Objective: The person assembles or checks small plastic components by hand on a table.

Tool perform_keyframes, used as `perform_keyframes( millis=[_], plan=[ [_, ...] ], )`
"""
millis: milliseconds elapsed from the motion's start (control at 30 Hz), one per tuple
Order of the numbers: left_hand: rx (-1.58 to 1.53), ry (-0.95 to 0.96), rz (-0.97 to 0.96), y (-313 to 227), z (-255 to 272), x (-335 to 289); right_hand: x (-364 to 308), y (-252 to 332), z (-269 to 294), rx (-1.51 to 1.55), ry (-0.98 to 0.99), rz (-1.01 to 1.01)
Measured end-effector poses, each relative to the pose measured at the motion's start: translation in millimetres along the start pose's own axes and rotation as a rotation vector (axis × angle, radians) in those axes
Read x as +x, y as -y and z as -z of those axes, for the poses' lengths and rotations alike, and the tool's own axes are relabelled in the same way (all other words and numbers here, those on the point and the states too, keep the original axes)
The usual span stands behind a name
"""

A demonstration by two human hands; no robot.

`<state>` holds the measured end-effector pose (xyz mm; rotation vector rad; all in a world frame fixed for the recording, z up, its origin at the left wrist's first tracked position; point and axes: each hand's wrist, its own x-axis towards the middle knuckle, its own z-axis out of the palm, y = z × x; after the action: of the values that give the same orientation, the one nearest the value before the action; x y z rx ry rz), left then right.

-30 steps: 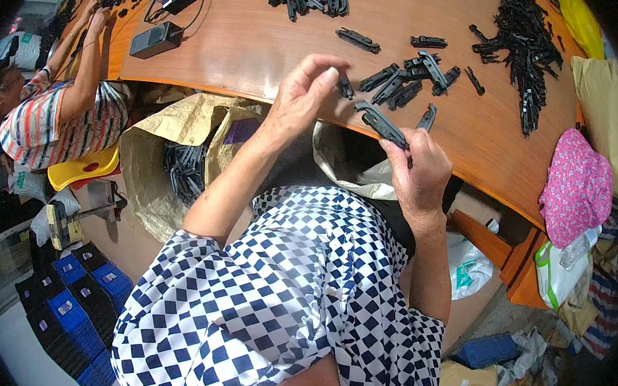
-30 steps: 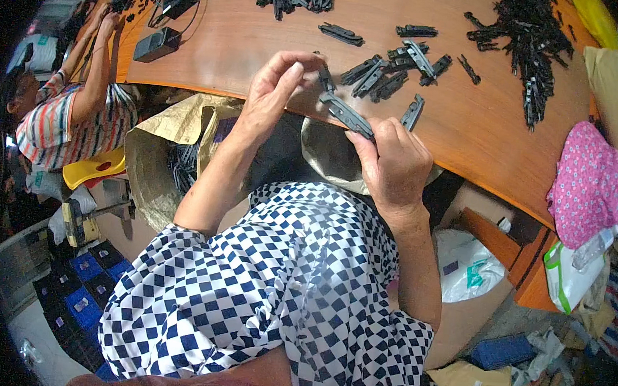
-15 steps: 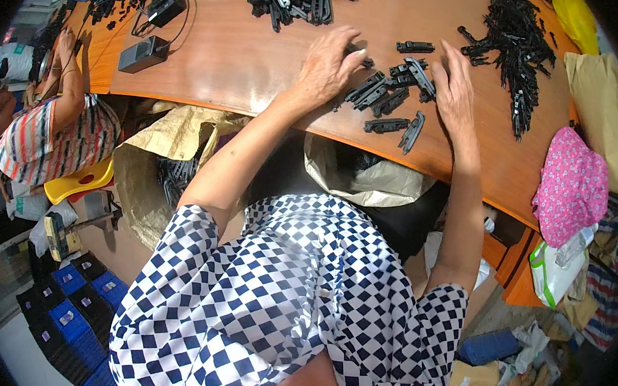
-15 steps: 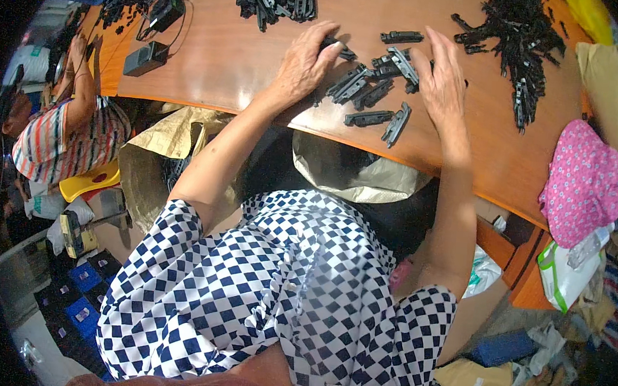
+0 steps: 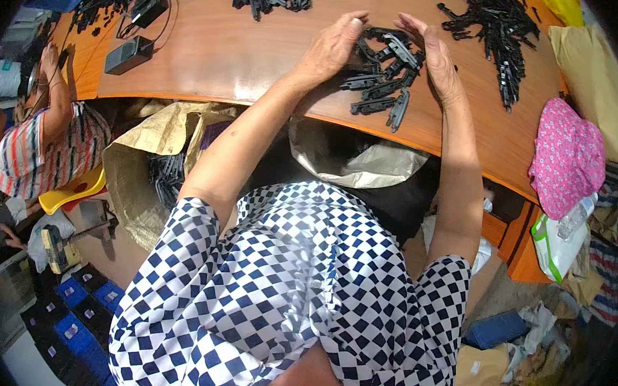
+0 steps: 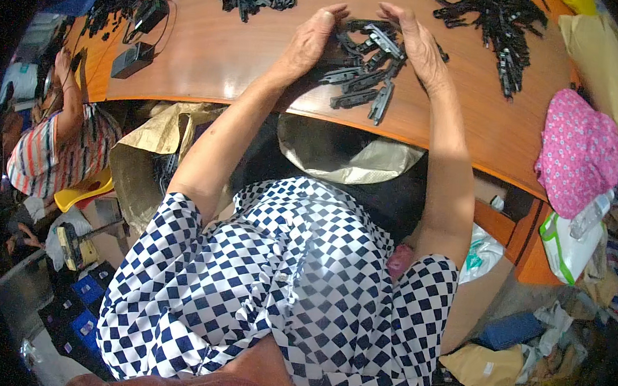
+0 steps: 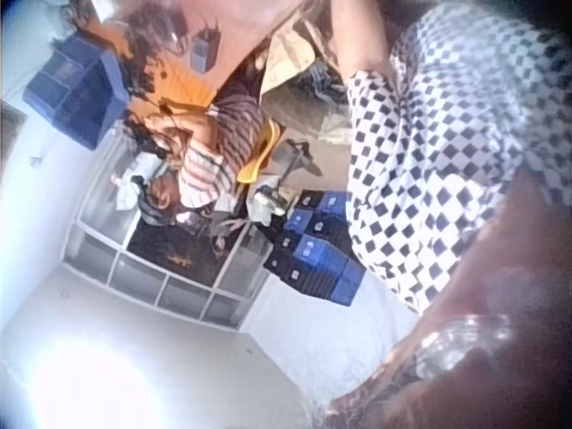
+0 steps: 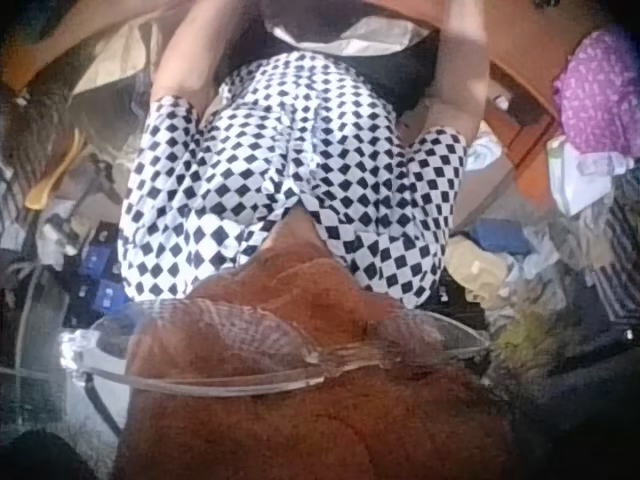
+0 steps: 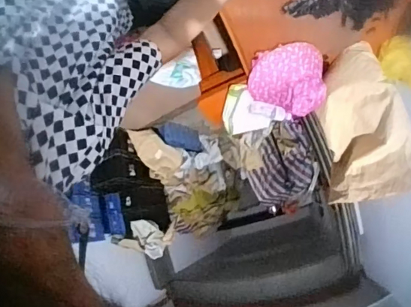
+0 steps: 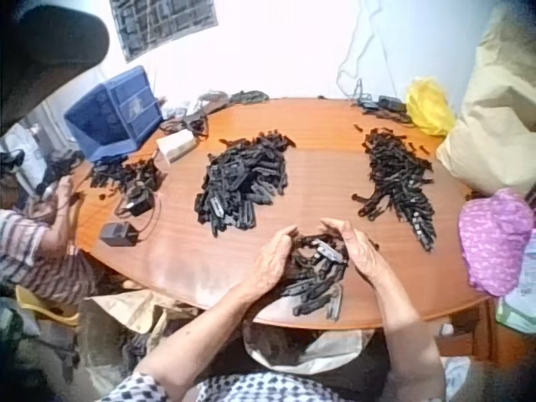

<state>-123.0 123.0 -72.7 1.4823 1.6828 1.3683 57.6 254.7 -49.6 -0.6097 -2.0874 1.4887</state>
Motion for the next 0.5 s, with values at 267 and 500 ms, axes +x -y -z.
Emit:
perform_keyframes(
  millis=[267, 500],
  plan=[
    [-0.44, -0.033, 0.089, 12, 18, 9, -33, -1, 59, 0.622, -0.37, -0.072],
    [-0.257, 0.029, -0.007, 35, 14, 23, -20, 4, 18, 0.248, -0.197, 0.004]
  ],
)
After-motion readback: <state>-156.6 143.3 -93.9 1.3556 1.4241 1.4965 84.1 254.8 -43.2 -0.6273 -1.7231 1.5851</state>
